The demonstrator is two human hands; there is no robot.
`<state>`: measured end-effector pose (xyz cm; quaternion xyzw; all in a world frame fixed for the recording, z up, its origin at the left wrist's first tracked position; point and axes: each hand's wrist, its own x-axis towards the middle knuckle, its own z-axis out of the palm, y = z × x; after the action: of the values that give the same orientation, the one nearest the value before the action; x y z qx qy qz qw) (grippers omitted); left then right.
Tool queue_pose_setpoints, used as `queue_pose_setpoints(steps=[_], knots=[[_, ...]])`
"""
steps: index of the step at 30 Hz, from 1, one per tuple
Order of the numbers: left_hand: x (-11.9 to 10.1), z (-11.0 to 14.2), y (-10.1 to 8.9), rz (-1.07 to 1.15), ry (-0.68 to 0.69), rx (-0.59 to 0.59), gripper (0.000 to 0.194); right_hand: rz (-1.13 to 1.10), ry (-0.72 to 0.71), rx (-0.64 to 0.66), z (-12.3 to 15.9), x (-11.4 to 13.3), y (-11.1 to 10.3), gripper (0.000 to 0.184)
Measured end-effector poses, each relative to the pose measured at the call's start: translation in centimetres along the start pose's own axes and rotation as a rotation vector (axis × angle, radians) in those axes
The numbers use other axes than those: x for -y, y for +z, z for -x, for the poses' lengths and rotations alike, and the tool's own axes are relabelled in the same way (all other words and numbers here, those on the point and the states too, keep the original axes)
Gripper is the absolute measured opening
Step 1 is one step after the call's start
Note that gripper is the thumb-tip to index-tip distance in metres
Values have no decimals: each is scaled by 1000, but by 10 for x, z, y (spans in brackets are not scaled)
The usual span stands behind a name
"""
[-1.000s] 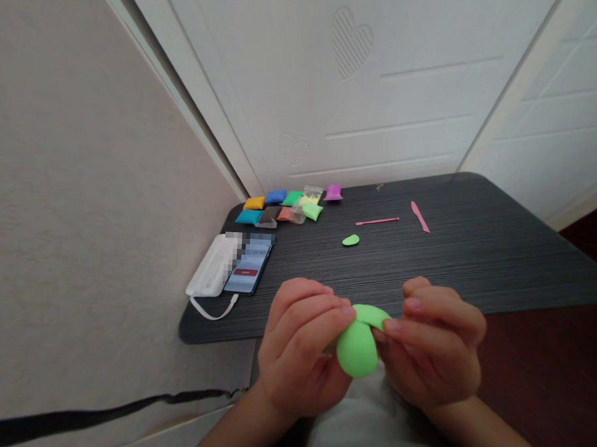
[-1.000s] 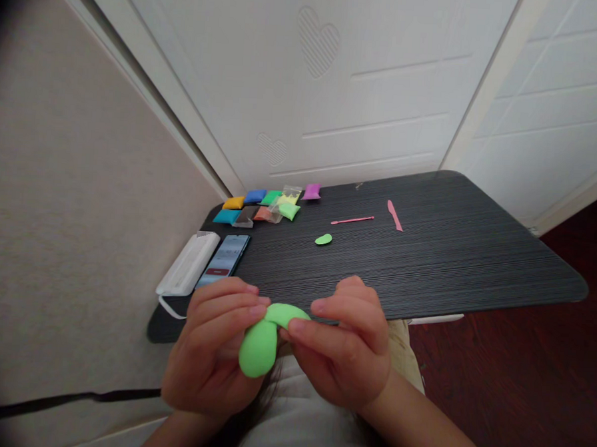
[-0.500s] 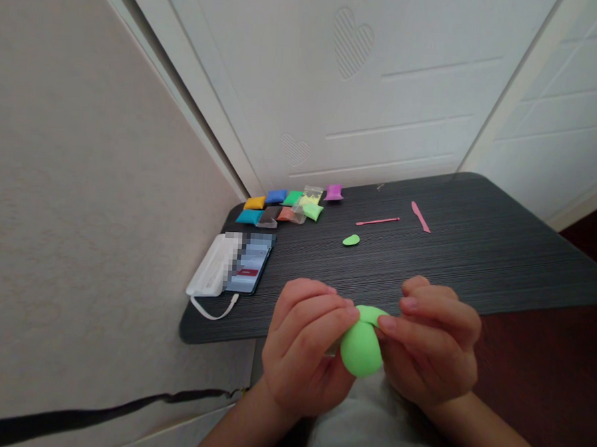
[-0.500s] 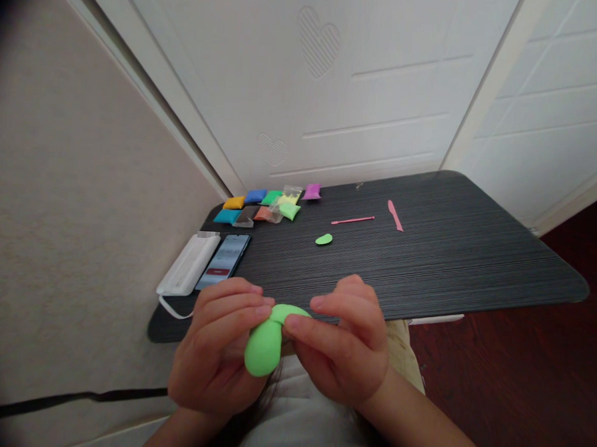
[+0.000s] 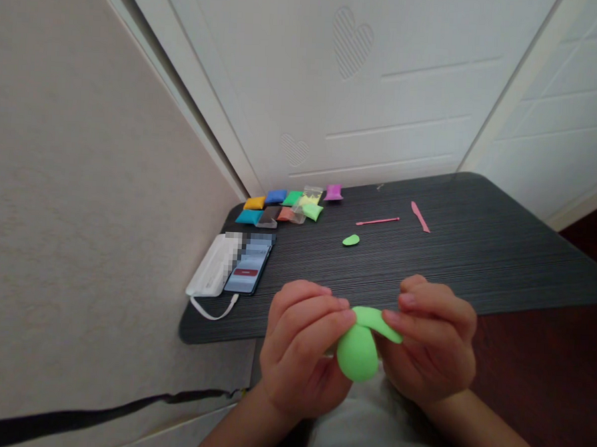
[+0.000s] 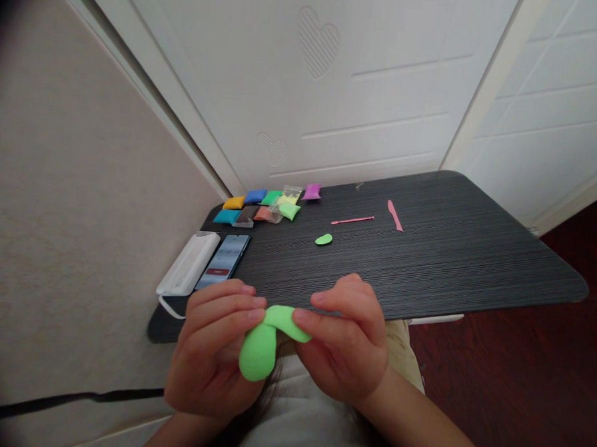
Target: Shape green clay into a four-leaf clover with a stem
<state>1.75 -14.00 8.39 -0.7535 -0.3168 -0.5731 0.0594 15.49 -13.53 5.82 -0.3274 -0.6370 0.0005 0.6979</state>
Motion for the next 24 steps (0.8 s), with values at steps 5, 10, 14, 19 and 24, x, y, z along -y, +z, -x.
queue_pose_setpoints(steps=[5,10,14,19,24], knots=[[-1,0,0,-4,-5,-8,24,5,-5,20,-2,1,0,18],[1,1,-1,-32,11,-9,21,19,43,49,-2,0,-1,19],[2,0,0,-20,22,-36,20,-6,19,26,1,-3,0,17],[1,-3,0,-10,32,-14,20,8,26,24,0,-2,1,15],[0,-3,0,-12,32,-29,21,47,70,97,-3,0,-2,18]])
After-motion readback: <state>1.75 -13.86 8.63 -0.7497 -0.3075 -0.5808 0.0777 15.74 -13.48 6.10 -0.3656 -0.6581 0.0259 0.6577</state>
